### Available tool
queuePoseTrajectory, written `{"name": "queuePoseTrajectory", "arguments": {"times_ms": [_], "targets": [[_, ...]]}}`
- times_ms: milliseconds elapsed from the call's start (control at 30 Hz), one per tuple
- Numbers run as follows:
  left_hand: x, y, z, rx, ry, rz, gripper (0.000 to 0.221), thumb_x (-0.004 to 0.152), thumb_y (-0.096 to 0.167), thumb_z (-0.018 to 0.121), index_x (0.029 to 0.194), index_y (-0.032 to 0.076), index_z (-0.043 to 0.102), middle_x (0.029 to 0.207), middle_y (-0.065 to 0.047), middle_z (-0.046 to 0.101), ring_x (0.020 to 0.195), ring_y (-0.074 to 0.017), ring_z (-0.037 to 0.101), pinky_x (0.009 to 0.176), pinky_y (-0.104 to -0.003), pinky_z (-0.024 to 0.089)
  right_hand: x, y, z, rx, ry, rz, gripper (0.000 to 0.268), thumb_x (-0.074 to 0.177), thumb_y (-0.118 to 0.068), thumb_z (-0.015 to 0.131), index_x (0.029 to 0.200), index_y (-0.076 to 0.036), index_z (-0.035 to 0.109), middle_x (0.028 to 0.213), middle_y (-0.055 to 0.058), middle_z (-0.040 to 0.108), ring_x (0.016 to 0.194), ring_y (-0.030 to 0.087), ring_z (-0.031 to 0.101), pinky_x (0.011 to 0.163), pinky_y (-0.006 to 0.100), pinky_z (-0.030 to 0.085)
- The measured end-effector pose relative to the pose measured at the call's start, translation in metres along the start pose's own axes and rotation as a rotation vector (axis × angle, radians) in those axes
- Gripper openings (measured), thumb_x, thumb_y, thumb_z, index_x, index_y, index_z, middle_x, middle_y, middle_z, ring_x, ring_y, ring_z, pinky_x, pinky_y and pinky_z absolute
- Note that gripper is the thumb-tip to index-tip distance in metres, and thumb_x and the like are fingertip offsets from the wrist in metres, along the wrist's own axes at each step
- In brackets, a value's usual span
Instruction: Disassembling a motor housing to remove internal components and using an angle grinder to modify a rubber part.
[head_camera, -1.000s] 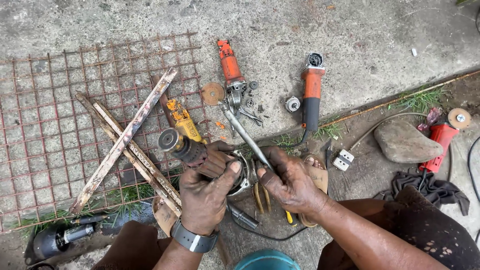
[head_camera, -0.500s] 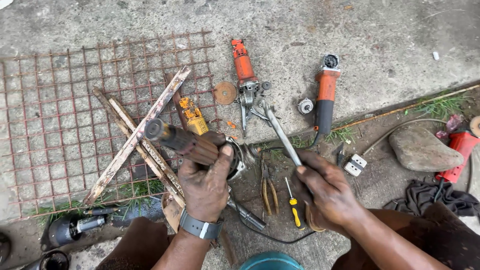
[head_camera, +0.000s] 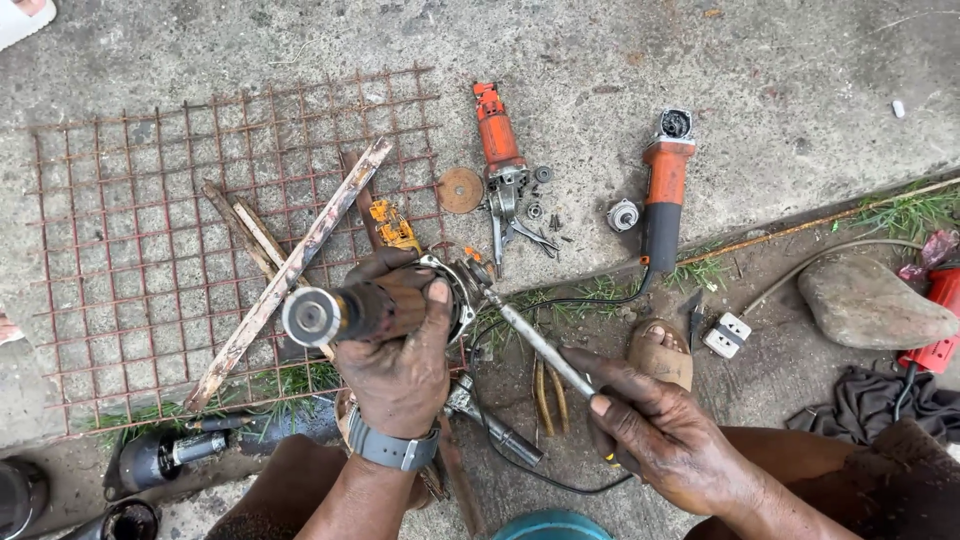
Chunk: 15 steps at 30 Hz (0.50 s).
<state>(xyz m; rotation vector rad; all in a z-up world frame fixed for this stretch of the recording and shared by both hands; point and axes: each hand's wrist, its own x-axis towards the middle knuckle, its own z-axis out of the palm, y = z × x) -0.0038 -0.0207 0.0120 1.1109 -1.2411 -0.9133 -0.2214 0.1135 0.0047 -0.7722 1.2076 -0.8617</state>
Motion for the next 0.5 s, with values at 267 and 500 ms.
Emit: {"name": "queuePoseTrajectory", "arguments": {"times_ms": [267,500], "targets": [[0.001,-0.016,-0.013,0.289,-0.171,0.410,0.020,0.091,0.014,0.081,0.105,0.014,0.067,0.123,-0.013,0.064,0.116,-0.0285,0.067,0.098,-0.040,0.063,0.002,-0.014,-0.018,0.152,-0.023,0.195,0.057,0.098,-0.016,0.061,0.155,-0.016,0.060,0.057,0.014,0.056,0.032,0.013,0.036,0.027,0.025,0.026],[-0.011,-0.022,0.012,0.337,0.025,0.265,0.017,0.095,0.021,0.077,0.101,0.011,0.066,0.120,-0.012,0.064,0.120,-0.0262,0.064,0.106,-0.041,0.056,-0.006,0.027,0.037,0.453,0.050,0.084,0.063,0.100,-0.009,0.059,0.161,-0.021,0.049,0.057,0.009,0.060,0.034,0.012,0.043,0.026,0.026,0.039]]}}
